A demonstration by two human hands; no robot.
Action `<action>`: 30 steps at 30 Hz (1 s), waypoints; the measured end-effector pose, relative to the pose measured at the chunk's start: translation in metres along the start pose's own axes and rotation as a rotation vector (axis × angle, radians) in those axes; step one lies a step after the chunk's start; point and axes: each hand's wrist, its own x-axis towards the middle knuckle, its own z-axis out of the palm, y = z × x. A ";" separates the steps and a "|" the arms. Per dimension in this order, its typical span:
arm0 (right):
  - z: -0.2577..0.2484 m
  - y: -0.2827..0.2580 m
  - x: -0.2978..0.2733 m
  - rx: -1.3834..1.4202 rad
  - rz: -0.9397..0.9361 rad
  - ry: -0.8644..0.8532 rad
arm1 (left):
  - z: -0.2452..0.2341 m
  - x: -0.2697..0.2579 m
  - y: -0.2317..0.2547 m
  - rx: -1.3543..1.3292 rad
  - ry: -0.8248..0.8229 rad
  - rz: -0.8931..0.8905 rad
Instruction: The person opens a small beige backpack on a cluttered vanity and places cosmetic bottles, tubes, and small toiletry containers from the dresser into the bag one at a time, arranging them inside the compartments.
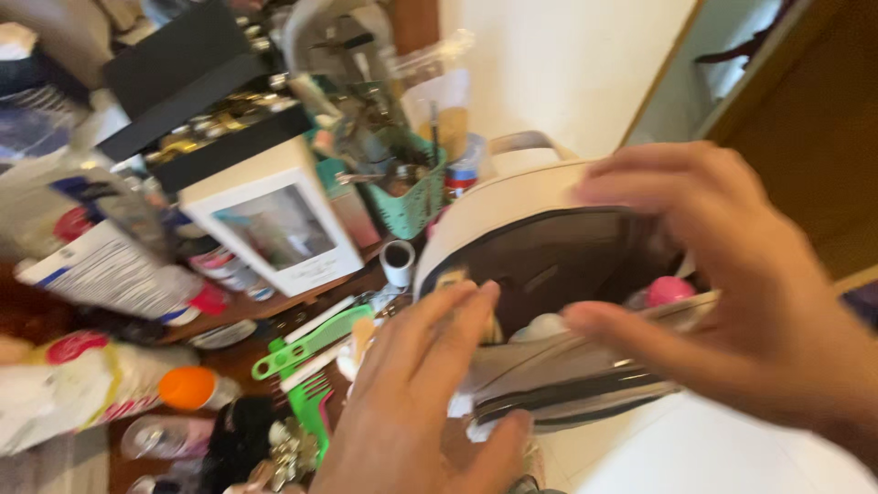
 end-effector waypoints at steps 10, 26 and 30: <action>0.134 -0.131 0.054 0.334 -0.358 -0.132 | -0.115 -0.083 -0.048 0.297 0.332 -0.434; 0.395 -0.193 0.081 0.192 -0.113 -0.381 | -0.175 -0.182 -0.152 0.471 0.201 -0.678; 0.427 -0.182 0.083 0.185 -0.044 -0.451 | -0.176 -0.192 -0.159 0.457 0.170 -0.712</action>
